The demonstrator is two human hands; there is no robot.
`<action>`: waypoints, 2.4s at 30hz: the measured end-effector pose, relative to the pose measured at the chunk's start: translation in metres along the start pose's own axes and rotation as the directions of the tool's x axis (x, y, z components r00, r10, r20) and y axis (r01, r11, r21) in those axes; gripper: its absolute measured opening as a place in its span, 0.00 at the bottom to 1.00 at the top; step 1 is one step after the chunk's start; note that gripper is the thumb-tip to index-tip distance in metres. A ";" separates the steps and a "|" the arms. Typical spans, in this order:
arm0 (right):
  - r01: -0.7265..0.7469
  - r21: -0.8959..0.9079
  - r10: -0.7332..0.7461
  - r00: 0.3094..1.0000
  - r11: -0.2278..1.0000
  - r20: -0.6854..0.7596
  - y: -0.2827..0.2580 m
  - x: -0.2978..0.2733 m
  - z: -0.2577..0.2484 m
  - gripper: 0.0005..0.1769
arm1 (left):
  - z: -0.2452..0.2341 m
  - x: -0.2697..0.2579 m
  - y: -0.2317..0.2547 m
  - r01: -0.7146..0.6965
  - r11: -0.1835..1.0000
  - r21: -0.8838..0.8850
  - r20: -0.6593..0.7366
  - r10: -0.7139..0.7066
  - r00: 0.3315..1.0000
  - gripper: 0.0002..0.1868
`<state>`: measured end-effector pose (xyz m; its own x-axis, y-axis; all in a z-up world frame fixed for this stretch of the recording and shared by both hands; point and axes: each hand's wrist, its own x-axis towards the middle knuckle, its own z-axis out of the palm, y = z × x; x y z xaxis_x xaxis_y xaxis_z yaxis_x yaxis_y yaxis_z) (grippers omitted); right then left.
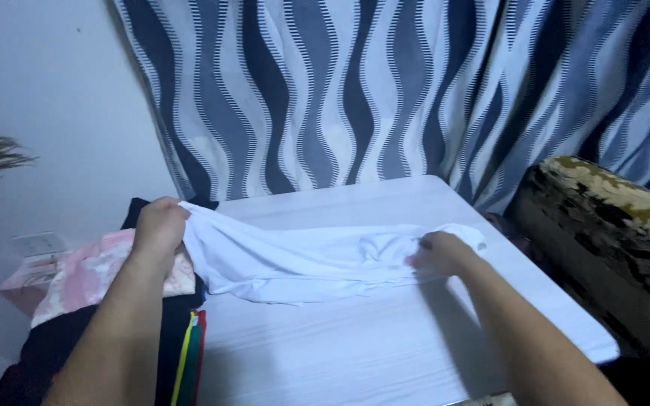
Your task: Fold a white t-shirt on a table.
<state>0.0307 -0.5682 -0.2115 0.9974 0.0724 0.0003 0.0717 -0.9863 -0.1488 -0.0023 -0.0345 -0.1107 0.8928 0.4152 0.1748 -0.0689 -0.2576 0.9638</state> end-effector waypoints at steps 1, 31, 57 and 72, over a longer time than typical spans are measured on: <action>0.008 0.001 -0.008 1.000 1.000 0.002 0.011 0.004 0.003 0.45 | -0.004 -0.002 0.003 0.002 1.000 0.002 -0.008 -0.002 1.000 0.17; -0.067 0.886 -0.040 0.995 0.460 0.095 -0.051 -0.056 -0.030 0.16 | 0.195 -0.100 -0.022 -0.307 0.940 0.149 0.495 0.198 0.846 0.14; 0.144 0.831 -0.045 0.989 0.538 -0.142 -0.074 -0.065 -0.043 0.14 | 0.172 -0.141 0.034 0.311 0.832 -0.460 0.675 0.100 0.731 0.16; 0.146 0.872 -0.020 0.988 0.467 -0.154 -0.054 -0.048 -0.039 0.20 | 0.157 -0.116 0.026 -0.084 0.994 -0.073 0.625 0.111 0.773 0.17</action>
<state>-0.0206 -0.5241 -0.1644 0.9853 0.0687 0.1561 0.1700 -0.3204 -0.9319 -0.0377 -0.2263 -0.1378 0.9605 -0.2528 0.1165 -0.1760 -0.2274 0.9578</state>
